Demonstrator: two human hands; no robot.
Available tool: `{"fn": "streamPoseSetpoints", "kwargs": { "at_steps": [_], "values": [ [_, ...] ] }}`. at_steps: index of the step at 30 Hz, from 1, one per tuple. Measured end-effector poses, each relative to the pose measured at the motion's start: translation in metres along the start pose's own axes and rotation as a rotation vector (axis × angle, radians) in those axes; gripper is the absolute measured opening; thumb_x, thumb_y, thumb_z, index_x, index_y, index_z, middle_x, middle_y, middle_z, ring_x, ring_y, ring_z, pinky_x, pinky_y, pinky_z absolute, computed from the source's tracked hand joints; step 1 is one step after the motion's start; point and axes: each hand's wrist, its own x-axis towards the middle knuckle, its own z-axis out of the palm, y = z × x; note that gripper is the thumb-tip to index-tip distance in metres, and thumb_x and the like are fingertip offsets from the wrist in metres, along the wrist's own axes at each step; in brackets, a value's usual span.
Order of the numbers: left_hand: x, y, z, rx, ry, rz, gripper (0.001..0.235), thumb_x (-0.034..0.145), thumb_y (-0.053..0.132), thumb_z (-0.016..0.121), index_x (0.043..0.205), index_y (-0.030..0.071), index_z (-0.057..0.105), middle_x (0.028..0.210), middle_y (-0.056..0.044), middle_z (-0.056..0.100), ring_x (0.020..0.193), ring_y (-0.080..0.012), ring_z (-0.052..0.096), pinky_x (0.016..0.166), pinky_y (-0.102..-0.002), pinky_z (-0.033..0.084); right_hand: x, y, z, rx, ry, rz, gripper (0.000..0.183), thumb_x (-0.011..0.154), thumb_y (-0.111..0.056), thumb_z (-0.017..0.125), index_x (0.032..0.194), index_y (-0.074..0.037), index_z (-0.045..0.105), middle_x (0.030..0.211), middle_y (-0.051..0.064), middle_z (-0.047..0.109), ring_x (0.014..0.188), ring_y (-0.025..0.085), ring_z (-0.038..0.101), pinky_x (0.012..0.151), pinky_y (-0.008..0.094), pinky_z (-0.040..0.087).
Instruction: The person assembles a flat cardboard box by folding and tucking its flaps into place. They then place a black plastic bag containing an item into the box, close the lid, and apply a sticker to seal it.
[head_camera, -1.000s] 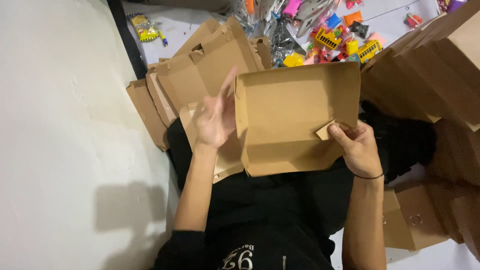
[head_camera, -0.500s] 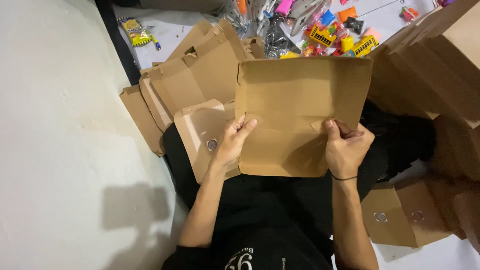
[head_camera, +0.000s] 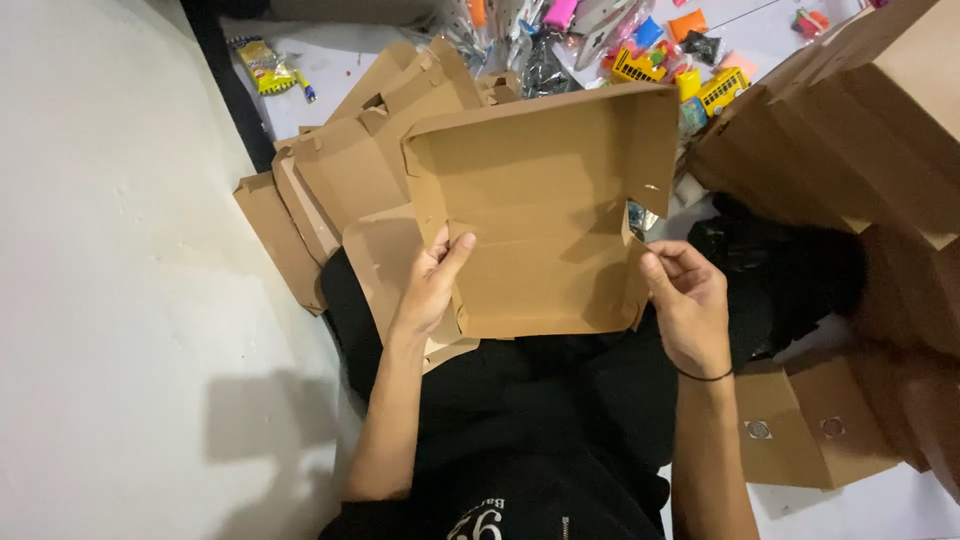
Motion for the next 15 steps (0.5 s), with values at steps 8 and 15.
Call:
{"fn": "streamPoseSetpoints", "kwargs": {
  "at_steps": [8,15],
  "values": [
    [-0.023,0.060,0.003,0.818,-0.005,0.002,0.070,0.097,0.053,0.065,0.139,-0.002,0.058,0.129,-0.027,0.064,0.125,-0.0402,0.061,0.108,-0.052,0.046,-0.011,-0.012,0.005,-0.063,0.184,-0.100,0.002,0.102,-0.003,0.071,0.104,-0.003,0.073,0.072,0.002,0.064,0.067,0.004,0.043,0.060,0.018,0.038],
    [-0.077,0.125,0.055,1.456,0.126,0.005,0.055,0.100,0.059,0.054,0.095,0.007,0.072,0.077,-0.014,0.070,0.076,-0.0359,0.073,0.070,-0.046,0.057,-0.026,-0.029,0.012,-0.206,0.232,-0.292,0.005,0.103,-0.003,0.074,0.106,0.002,0.074,0.083,0.014,0.071,0.075,0.012,0.059,0.071,0.029,0.052]
  ]
}}
